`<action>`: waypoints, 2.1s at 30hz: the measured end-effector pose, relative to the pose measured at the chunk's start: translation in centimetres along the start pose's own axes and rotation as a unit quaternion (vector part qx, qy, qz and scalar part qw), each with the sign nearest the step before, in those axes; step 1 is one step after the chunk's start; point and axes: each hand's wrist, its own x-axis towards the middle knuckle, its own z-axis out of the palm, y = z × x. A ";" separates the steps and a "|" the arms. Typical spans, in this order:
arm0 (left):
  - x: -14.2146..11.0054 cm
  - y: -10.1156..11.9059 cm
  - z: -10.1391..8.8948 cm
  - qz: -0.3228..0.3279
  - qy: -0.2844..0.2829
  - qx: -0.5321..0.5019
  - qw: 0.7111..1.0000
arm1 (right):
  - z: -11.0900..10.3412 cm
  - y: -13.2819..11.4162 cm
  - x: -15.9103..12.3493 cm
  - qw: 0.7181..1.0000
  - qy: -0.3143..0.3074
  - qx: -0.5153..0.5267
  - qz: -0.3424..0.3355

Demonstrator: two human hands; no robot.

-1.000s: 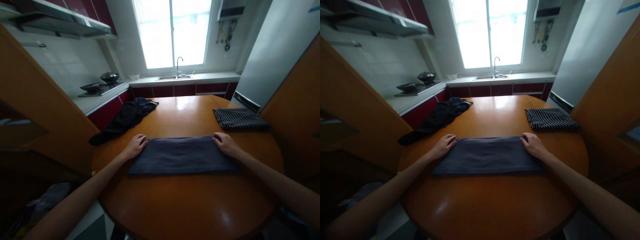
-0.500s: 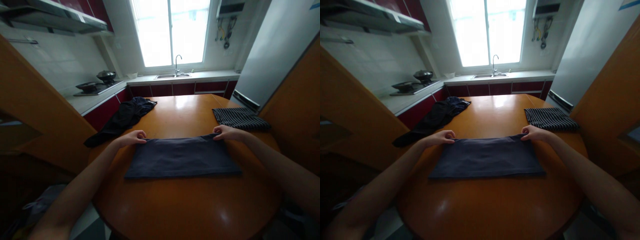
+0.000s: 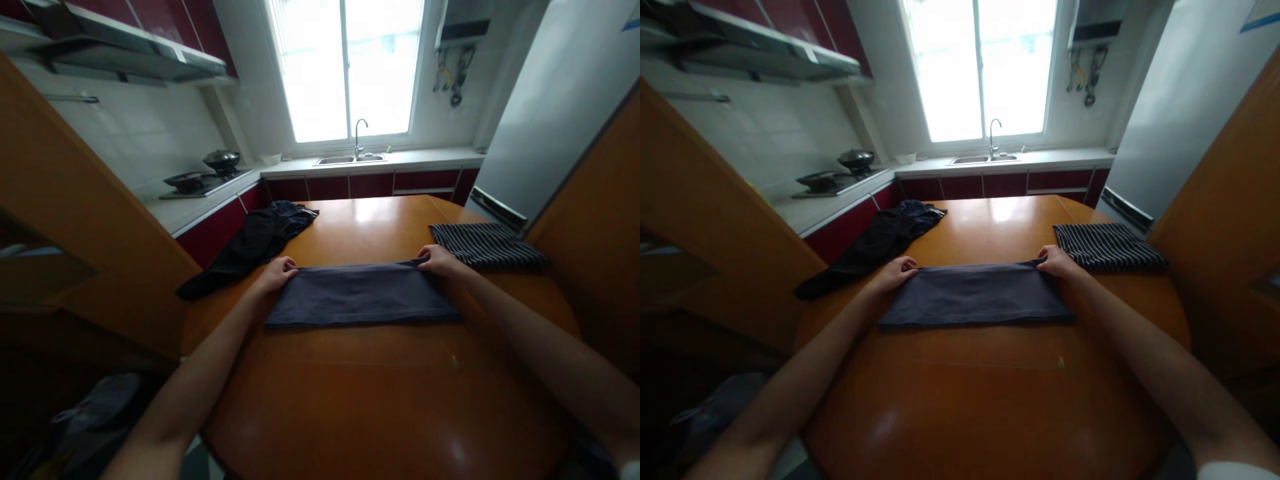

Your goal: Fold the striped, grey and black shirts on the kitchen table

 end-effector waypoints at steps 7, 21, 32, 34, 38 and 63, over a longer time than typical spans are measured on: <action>-1.7 9.4 5.5 0.174 -0.033 0.119 0.977 | 3.9 -8.1 -3.3 0.977 0.093 -0.107 -0.160; -4.1 14.2 12.0 0.206 -0.057 0.187 0.959 | 8.7 -10.3 -6.0 0.986 -0.024 -0.128 -0.104; -4.4 14.6 11.7 0.179 -0.061 0.156 0.970 | 6.4 -3.9 -5.3 0.984 -0.017 -0.175 -0.006; -4.2 13.4 11.0 0.133 -0.063 0.153 0.977 | 6.5 -4.0 -5.3 0.984 -0.015 -0.179 -0.006; -4.1 9.1 8.3 -0.014 -0.060 0.176 0.982 | 6.6 -4.0 -5.3 0.986 -0.010 -0.169 -0.010; -7.7 13.5 10.8 0.181 -0.062 0.194 0.962 | 8.9 -11.3 -10.5 0.965 -0.015 -0.134 -0.225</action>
